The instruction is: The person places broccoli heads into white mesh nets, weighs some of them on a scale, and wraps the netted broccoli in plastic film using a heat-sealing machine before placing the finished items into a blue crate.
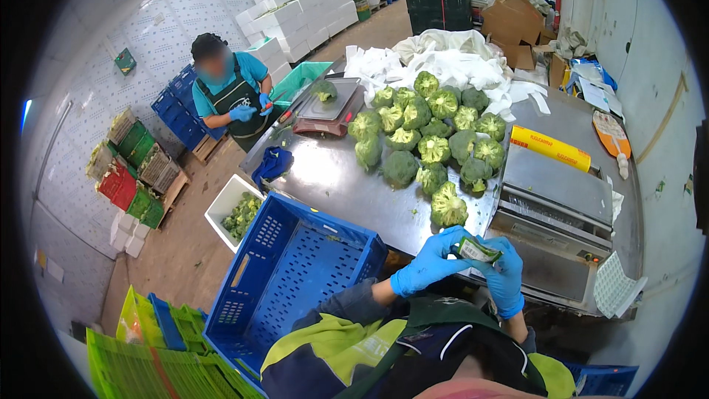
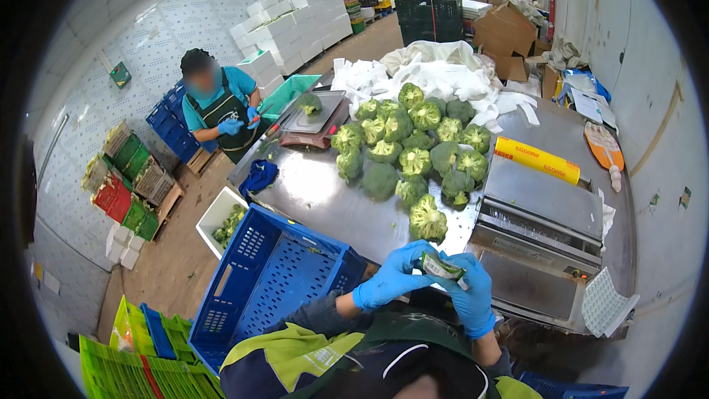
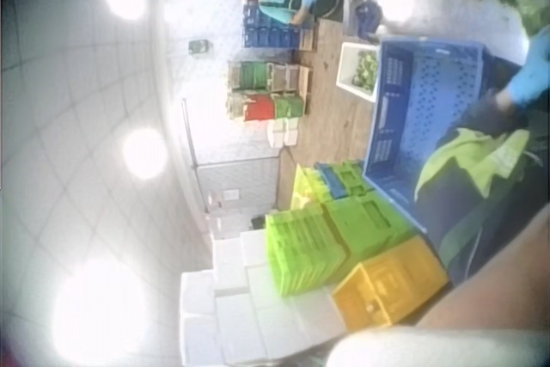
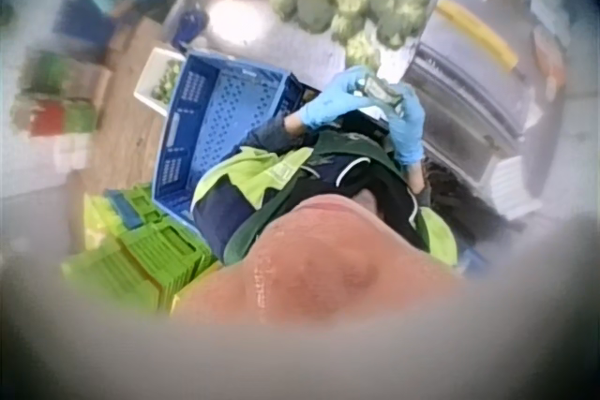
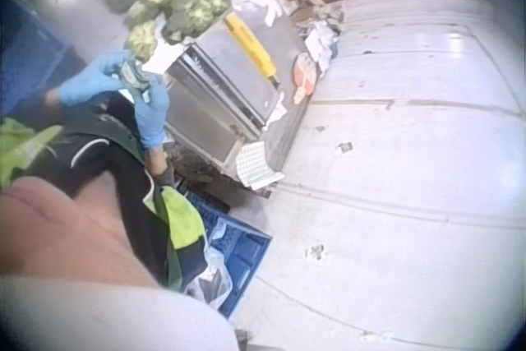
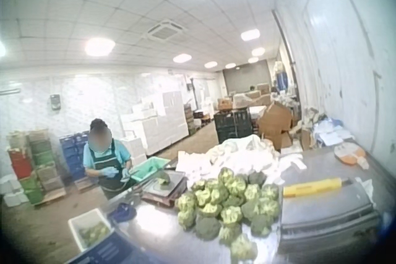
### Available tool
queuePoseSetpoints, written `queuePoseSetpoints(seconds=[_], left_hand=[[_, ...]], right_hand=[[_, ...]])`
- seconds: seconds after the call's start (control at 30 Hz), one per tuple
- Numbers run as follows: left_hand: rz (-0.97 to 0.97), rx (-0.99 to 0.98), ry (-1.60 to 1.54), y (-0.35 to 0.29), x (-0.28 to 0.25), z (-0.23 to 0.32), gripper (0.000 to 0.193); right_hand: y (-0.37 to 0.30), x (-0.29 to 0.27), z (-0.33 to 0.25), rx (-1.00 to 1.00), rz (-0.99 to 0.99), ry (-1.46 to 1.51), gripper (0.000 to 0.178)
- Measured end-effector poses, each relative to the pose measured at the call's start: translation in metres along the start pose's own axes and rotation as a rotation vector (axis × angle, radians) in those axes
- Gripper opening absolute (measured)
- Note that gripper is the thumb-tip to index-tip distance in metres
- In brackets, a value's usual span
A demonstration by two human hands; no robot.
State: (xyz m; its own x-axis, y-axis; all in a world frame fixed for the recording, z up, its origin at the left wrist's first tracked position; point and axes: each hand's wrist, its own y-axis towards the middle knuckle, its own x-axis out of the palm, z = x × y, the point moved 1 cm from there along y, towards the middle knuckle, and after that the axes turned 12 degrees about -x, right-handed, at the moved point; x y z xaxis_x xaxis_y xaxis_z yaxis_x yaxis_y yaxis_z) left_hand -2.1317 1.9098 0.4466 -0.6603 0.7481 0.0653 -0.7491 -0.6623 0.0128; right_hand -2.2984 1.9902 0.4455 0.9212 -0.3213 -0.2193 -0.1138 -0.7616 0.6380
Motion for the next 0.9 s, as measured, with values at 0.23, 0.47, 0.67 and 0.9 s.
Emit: queuePoseSetpoints(seconds=[0.23,0.47,0.67,0.9], left_hand=[[0.056,-0.021,0.012,-0.01,0.004,-0.001,0.03],[0.064,0.061,0.17,0.002,0.005,-0.003,0.029],[0.124,0.087,0.233,0.0,0.013,0.017,0.03],[0.073,0.076,0.111,0.009,0.052,0.019,0.026]], right_hand=[[-0.003,0.004,-0.008,-0.012,0.003,-0.077,0.031],[-0.01,-0.002,0.008,-0.039,0.042,-0.011,0.023],[0.004,-0.022,-0.012,-0.147,-0.064,-0.156,0.027],[-0.014,-0.05,-0.028,-0.071,0.012,-0.08,0.034]])
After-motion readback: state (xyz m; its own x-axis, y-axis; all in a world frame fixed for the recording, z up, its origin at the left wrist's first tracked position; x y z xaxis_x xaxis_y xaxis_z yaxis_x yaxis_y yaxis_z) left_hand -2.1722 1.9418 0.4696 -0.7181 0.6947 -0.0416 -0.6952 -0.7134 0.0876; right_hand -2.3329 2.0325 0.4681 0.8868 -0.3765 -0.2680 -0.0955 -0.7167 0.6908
